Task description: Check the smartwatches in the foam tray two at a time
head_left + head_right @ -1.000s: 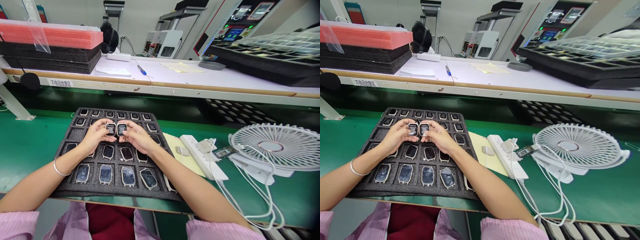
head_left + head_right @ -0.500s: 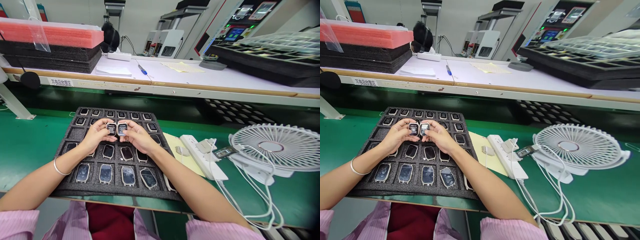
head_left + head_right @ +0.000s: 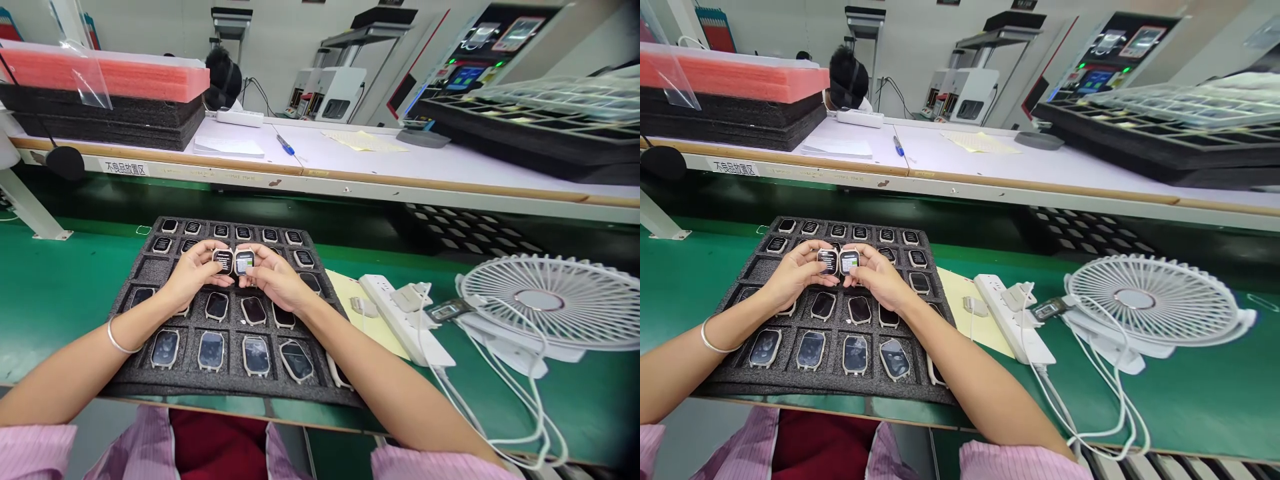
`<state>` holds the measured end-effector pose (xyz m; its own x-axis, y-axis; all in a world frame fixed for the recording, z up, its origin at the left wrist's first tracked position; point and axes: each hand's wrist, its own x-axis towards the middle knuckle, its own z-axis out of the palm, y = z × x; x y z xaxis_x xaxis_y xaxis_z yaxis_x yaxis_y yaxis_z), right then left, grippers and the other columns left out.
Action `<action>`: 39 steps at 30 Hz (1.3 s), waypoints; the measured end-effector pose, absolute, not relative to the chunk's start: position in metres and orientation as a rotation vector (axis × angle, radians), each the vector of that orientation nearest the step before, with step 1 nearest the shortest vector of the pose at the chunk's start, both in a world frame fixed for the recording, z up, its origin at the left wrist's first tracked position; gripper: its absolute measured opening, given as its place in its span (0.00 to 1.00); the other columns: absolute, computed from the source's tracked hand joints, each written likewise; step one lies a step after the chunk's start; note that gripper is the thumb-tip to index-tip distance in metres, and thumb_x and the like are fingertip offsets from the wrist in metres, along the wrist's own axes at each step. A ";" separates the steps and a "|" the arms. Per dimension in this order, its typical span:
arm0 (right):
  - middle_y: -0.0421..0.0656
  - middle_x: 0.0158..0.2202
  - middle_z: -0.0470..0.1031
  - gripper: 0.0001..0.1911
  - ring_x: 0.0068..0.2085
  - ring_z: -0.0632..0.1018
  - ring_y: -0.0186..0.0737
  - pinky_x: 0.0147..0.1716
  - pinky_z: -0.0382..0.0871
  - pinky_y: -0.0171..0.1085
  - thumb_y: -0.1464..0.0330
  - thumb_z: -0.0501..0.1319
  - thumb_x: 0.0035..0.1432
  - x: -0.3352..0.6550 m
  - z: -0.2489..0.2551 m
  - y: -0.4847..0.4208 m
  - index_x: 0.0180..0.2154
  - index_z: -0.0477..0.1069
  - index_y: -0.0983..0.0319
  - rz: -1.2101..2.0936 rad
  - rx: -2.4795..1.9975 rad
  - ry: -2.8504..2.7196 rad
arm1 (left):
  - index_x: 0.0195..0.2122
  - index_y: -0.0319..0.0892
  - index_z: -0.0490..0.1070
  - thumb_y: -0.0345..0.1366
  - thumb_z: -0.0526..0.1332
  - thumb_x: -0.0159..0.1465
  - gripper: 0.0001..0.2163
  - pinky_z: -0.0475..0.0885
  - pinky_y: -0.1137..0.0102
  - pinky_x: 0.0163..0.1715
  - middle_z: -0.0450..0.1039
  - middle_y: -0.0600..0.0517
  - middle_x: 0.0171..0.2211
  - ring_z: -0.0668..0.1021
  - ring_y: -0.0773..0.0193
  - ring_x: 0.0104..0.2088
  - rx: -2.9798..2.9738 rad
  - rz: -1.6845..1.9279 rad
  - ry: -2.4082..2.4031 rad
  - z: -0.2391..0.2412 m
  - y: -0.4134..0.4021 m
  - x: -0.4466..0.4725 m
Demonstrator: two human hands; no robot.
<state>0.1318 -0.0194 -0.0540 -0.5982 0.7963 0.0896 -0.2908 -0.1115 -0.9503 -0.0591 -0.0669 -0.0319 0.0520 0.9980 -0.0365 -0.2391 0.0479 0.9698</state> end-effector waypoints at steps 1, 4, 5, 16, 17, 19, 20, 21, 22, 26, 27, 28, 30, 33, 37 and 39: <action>0.36 0.34 0.76 0.24 0.29 0.78 0.32 0.32 0.72 0.35 0.72 0.68 0.50 0.132 -0.054 -0.019 0.50 0.69 0.59 1.800 -0.593 -1.395 | 0.44 0.40 0.69 0.30 0.66 0.51 0.18 0.82 0.71 0.30 0.78 0.54 0.33 0.84 0.61 0.26 1.023 1.250 1.009 -0.033 -0.067 -0.059; 0.36 0.34 0.76 0.25 0.29 0.78 0.33 0.32 0.72 0.35 0.72 0.68 0.49 0.131 -0.054 -0.020 0.50 0.69 0.59 1.784 -0.593 -1.414 | 0.45 0.41 0.70 0.29 0.64 0.49 0.19 0.82 0.71 0.31 0.78 0.54 0.34 0.84 0.61 0.27 1.027 1.251 0.992 -0.034 -0.067 -0.060; 0.36 0.34 0.76 0.25 0.29 0.78 0.33 0.32 0.72 0.35 0.72 0.68 0.48 0.131 -0.054 -0.020 0.50 0.69 0.59 1.782 -0.591 -1.419 | 0.44 0.41 0.70 0.29 0.64 0.49 0.20 0.82 0.71 0.31 0.78 0.54 0.34 0.84 0.61 0.27 1.028 1.251 0.990 -0.033 -0.067 -0.060; 0.37 0.31 0.75 0.21 0.25 0.75 0.34 0.27 0.70 0.35 0.54 0.71 0.56 0.129 -0.056 -0.017 0.45 0.71 0.59 1.827 -0.650 -1.322 | 0.44 0.40 0.70 0.39 0.66 0.58 0.15 0.82 0.68 0.29 0.77 0.52 0.32 0.83 0.61 0.26 0.998 1.235 1.015 -0.031 -0.068 -0.057; 0.37 0.31 0.75 0.22 0.25 0.75 0.34 0.27 0.70 0.35 0.54 0.71 0.55 0.129 -0.056 -0.017 0.45 0.71 0.59 1.833 -0.644 -1.314 | 0.43 0.40 0.70 0.39 0.65 0.58 0.14 0.82 0.67 0.29 0.77 0.51 0.33 0.84 0.60 0.26 0.990 1.236 1.011 -0.031 -0.068 -0.058; 0.37 0.33 0.75 0.22 0.26 0.76 0.33 0.28 0.71 0.35 0.56 0.73 0.53 0.130 -0.056 -0.018 0.45 0.71 0.58 1.829 -0.630 -1.320 | 0.43 0.40 0.70 0.37 0.65 0.56 0.14 0.82 0.66 0.30 0.77 0.52 0.34 0.84 0.59 0.26 0.988 1.236 1.012 -0.029 -0.068 -0.058; 0.37 0.33 0.75 0.23 0.26 0.76 0.32 0.29 0.72 0.35 0.58 0.74 0.52 0.130 -0.056 -0.018 0.45 0.71 0.58 1.822 -0.626 -1.327 | 0.43 0.40 0.70 0.36 0.65 0.55 0.14 0.82 0.66 0.30 0.77 0.52 0.34 0.84 0.59 0.26 0.992 1.231 1.014 -0.029 -0.069 -0.058; 0.37 0.34 0.75 0.23 0.26 0.75 0.32 0.29 0.72 0.35 0.59 0.75 0.51 0.130 -0.056 -0.018 0.45 0.71 0.58 1.816 -0.623 -1.336 | 0.43 0.40 0.70 0.35 0.64 0.54 0.15 0.82 0.67 0.31 0.77 0.52 0.33 0.84 0.59 0.26 0.997 1.226 1.017 -0.028 -0.069 -0.058; 0.37 0.35 0.75 0.23 0.26 0.75 0.31 0.29 0.72 0.35 0.60 0.75 0.51 0.130 -0.056 -0.018 0.45 0.71 0.58 1.813 -0.622 -1.343 | 0.43 0.40 0.70 0.34 0.64 0.53 0.15 0.82 0.67 0.31 0.77 0.52 0.33 0.84 0.59 0.26 1.002 1.219 1.020 -0.028 -0.070 -0.058; 0.37 0.34 0.74 0.23 0.26 0.75 0.31 0.28 0.71 0.34 0.61 0.75 0.51 0.130 -0.058 -0.018 0.45 0.71 0.58 1.802 -0.635 -1.352 | 0.43 0.40 0.70 0.32 0.63 0.50 0.17 0.82 0.68 0.31 0.78 0.53 0.33 0.84 0.60 0.27 1.002 1.208 1.027 -0.028 -0.071 -0.057; 0.37 0.34 0.74 0.23 0.26 0.75 0.31 0.28 0.71 0.34 0.61 0.75 0.51 0.130 -0.058 -0.018 0.45 0.71 0.58 1.795 -0.640 -1.353 | 0.43 0.40 0.70 0.32 0.63 0.50 0.17 0.82 0.68 0.31 0.78 0.53 0.33 0.84 0.60 0.26 1.002 1.208 1.027 -0.028 -0.071 -0.057; 0.37 0.34 0.74 0.22 0.26 0.75 0.31 0.27 0.71 0.33 0.61 0.75 0.51 0.129 -0.058 -0.018 0.45 0.71 0.59 1.788 -0.645 -1.353 | 0.43 0.40 0.70 0.32 0.63 0.49 0.18 0.82 0.68 0.31 0.78 0.53 0.33 0.84 0.60 0.26 1.003 1.208 1.025 -0.028 -0.071 -0.057; 0.37 0.33 0.74 0.22 0.26 0.74 0.31 0.26 0.70 0.33 0.60 0.75 0.51 0.129 -0.059 -0.018 0.45 0.71 0.59 1.775 -0.647 -1.352 | 0.43 0.40 0.70 0.32 0.63 0.49 0.18 0.82 0.68 0.31 0.79 0.53 0.34 0.84 0.60 0.26 1.009 1.209 1.018 -0.028 -0.071 -0.057; 0.36 0.33 0.74 0.22 0.26 0.74 0.31 0.26 0.70 0.33 0.61 0.75 0.50 0.129 -0.058 -0.019 0.44 0.71 0.59 1.781 -0.638 -1.347 | 0.43 0.40 0.70 0.32 0.64 0.50 0.17 0.83 0.68 0.32 0.79 0.52 0.34 0.84 0.60 0.27 1.016 1.213 1.010 -0.029 -0.071 -0.057; 0.37 0.35 0.75 0.22 0.27 0.75 0.32 0.28 0.71 0.34 0.66 0.73 0.49 0.130 -0.056 -0.020 0.45 0.71 0.58 1.791 -0.626 -1.360 | 0.43 0.40 0.71 0.33 0.66 0.53 0.16 0.82 0.68 0.30 0.78 0.52 0.34 0.84 0.60 0.26 1.019 1.222 1.009 -0.030 -0.070 -0.058; 0.36 0.34 0.75 0.21 0.27 0.76 0.32 0.29 0.71 0.35 0.68 0.72 0.49 0.130 -0.055 -0.021 0.46 0.70 0.58 1.789 -0.618 -1.374 | 0.43 0.40 0.71 0.34 0.66 0.54 0.15 0.82 0.68 0.30 0.78 0.52 0.33 0.84 0.60 0.26 1.019 1.227 1.007 -0.030 -0.070 -0.059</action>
